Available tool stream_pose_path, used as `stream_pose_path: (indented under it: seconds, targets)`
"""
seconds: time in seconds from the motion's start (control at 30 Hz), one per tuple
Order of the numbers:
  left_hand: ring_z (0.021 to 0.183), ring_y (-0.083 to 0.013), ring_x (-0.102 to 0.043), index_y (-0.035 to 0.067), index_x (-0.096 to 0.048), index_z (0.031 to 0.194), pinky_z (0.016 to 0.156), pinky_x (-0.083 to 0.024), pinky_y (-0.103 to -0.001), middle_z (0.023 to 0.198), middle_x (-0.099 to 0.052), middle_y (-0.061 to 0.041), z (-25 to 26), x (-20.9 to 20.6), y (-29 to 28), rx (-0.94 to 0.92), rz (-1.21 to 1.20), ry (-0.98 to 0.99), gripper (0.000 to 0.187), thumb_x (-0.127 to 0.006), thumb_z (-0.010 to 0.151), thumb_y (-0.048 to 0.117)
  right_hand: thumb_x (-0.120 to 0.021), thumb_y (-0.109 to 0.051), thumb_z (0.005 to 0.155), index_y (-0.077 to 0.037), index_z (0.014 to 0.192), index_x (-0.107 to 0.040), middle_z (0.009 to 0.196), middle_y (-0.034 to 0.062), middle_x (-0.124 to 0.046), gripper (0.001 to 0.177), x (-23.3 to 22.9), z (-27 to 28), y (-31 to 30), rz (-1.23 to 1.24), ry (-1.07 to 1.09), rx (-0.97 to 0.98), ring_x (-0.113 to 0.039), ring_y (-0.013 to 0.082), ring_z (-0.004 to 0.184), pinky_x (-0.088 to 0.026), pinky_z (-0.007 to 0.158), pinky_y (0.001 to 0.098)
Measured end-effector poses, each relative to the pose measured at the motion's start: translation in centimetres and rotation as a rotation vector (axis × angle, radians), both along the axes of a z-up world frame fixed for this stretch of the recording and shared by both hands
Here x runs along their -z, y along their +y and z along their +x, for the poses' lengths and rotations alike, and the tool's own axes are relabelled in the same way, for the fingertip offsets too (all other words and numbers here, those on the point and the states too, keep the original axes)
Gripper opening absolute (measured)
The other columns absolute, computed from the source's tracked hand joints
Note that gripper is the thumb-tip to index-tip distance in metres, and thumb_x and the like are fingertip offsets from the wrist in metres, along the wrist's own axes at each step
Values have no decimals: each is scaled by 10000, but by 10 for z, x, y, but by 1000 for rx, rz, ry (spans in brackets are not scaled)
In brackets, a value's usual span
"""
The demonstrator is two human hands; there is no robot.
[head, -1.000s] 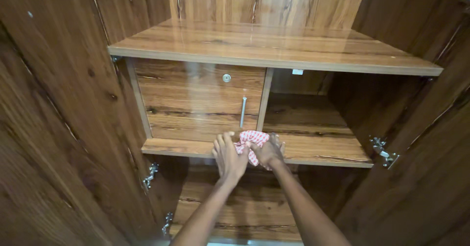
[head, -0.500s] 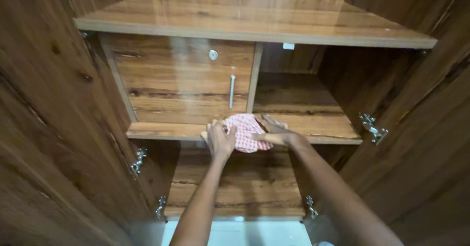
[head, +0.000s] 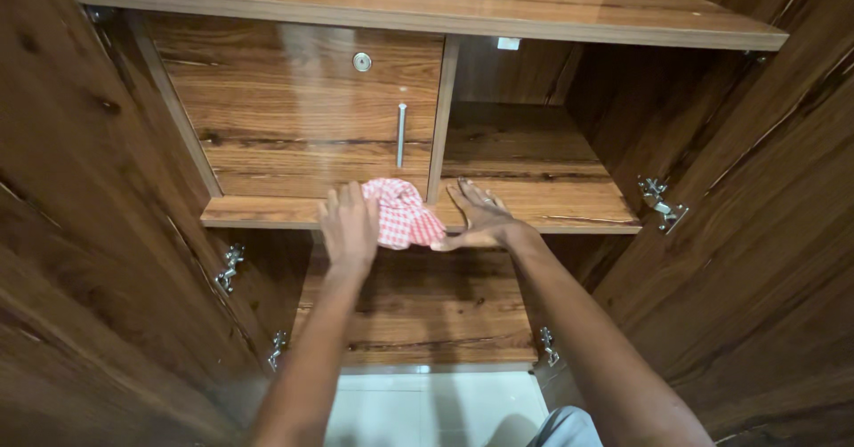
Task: The person wipes the interior surfaces of a wooden wardrobe using a red and white checkered cloth. They clean the shelves, the small cabinet door, and the side panels, then open the main wardrobe doors to wipe the inside of the doors.
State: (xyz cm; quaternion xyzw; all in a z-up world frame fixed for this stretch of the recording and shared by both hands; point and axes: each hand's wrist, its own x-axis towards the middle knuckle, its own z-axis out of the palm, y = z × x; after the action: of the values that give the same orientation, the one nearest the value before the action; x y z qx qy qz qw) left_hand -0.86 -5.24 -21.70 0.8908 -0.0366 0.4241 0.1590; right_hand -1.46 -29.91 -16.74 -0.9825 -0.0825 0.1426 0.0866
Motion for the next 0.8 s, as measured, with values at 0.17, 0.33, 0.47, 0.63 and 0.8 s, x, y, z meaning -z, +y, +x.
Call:
stream_pose_path:
  seconds: [0.17, 0.33, 0.47, 0.63, 0.8]
  targets:
    - [1069, -316, -598, 45, -614, 1102, 919, -441, -470, 1078, -670, -146, -6, -7, 51, -141, 115, 58, 312, -644, 992, 335, -727, -863, 561, -243, 1644, 53, 1721, 96, 109, 1471, -1, 1, -4, 20, -59, -73, 96, 270, 1593, 8, 1275, 468]
    - [1038, -302, -575, 38, -608, 1066, 884, -440, -464, 1048, -637, -146, -25, -30, 96, -431, 93, 162, 408, -647, 940, 424, -759, -846, 558, -213, 1647, 45, 1719, 134, 73, 1494, 4, 0, -2, -45, -106, -102, 65, 281, 1593, -16, 1277, 472]
    - [1041, -299, -544, 45, -603, 1066, 919, -432, -459, 1084, -600, -146, -14, -31, 99, -425, 123, 192, 408, -658, 954, 434, -759, -850, 563, -202, 1644, 31, 1722, 134, 59, 1487, 4, -2, -2, -72, -129, -104, 55, 286, 1594, -27, 1280, 472]
    - [1127, -364, -513, -41, -576, 1108, 1019, -380, -510, 1127, -568, -209, -24, -22, 42, -171, -22, 85, 677, -711, 871, 579, -786, -835, 554, -201, 1643, 43, 1717, 130, 63, 1508, 1, -5, 2, -84, -127, -92, 52, 282, 1590, -29, 1280, 477]
    - [1152, -379, -499, -54, -543, 1146, 1032, -360, -549, 1127, -553, -211, -54, -39, 16, -64, -99, 151, 769, -753, 767, 581, -818, -807, 538, -202, 1647, 7, 1727, 121, 27, 1509, -2, -10, 5, -105, -157, -91, 16, 285, 1596, -55, 1289, 467]
